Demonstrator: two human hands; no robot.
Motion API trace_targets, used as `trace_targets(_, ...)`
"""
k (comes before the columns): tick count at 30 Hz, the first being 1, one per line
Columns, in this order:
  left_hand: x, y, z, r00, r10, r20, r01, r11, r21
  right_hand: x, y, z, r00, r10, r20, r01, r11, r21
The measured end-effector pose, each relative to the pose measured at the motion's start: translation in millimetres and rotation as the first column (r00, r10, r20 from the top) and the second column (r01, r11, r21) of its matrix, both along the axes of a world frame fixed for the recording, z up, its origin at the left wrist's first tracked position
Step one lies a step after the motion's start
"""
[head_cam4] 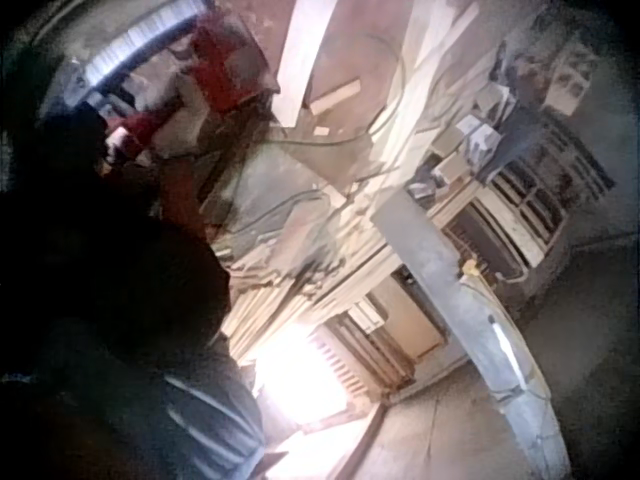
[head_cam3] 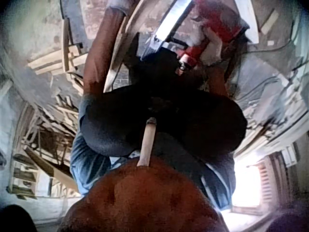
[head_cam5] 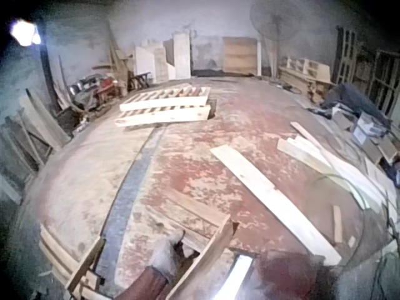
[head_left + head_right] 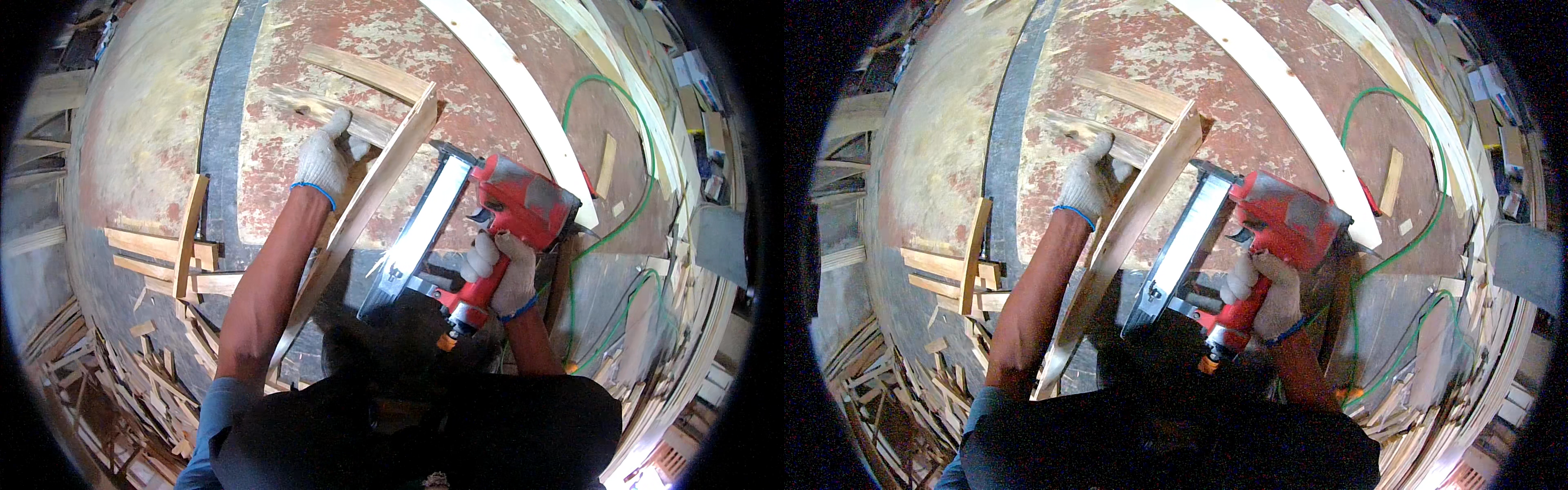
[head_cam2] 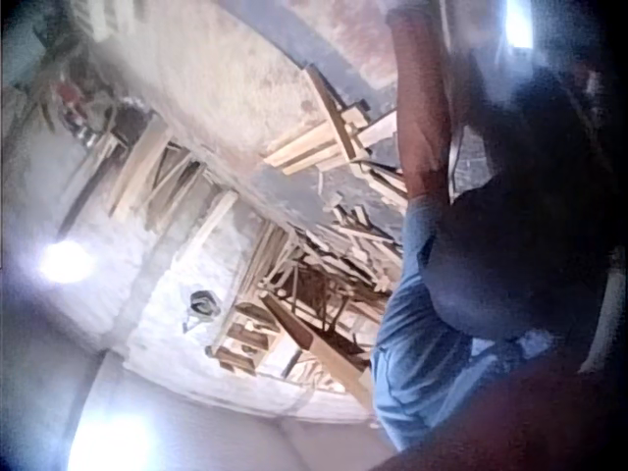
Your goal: The person sits on the floor and assembles a wooden frame by attaching small wooden slats to a larger frame structure. They use a red pneumatic nail gun to secure each slat in place, picking up pieces from a pile on the floor and aligning them before nailing.
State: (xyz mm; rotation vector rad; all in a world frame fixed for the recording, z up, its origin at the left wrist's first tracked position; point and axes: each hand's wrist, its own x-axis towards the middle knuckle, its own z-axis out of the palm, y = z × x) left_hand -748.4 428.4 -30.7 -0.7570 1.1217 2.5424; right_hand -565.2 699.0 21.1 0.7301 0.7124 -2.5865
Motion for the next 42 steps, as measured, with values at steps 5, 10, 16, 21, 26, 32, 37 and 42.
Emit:
trace_targets(5, -6, -9, -14, 1.0, -0.023, -0.01, 0.023, 0.999, 0.024, -3, -2, 3, 0.989, 0.144, -0.042, -0.145, 0.989, -0.014)
trace_targets(10, -6, -7, -14, 0.999, -0.046, -0.024, 0.046, 0.999, -0.001, -8, -8, 7, 0.982, 0.161, -0.1, -0.165, 0.986, -0.03)
trace_targets(16, -7, -5, -12, 0.996, -0.078, -0.031, 0.078, 0.997, 0.001, -11, -11, 5, 0.978, 0.178, -0.108, -0.18, 0.984, -0.012)
trace_targets(21, -10, -7, -14, 0.99, -0.118, -0.075, 0.12, 0.993, 0.019, -10, -18, -4, 0.989, 0.124, -0.076, -0.129, 0.989, -0.065)
trace_targets(26, -11, -9, -13, 0.989, -0.135, -0.065, 0.135, 0.991, -0.002, -12, -22, -1, 0.988, 0.114, -0.104, -0.124, 0.988, -0.095)
trace_targets(32, -12, -11, -17, 0.988, -0.136, -0.067, 0.137, 0.991, 0.006, -10, -22, -4, 0.99, 0.111, -0.089, -0.12, 0.987, -0.102)
trace_targets(37, -13, -16, -22, 0.982, -0.171, -0.075, 0.171, 0.985, -0.004, -10, -22, -6, 0.988, 0.133, -0.076, -0.14, 0.985, -0.1)
trace_targets(42, -14, -12, -21, 0.985, -0.148, -0.092, 0.146, 0.989, -0.034, -11, -27, 0, 0.983, 0.159, -0.091, -0.169, 0.98, -0.108)
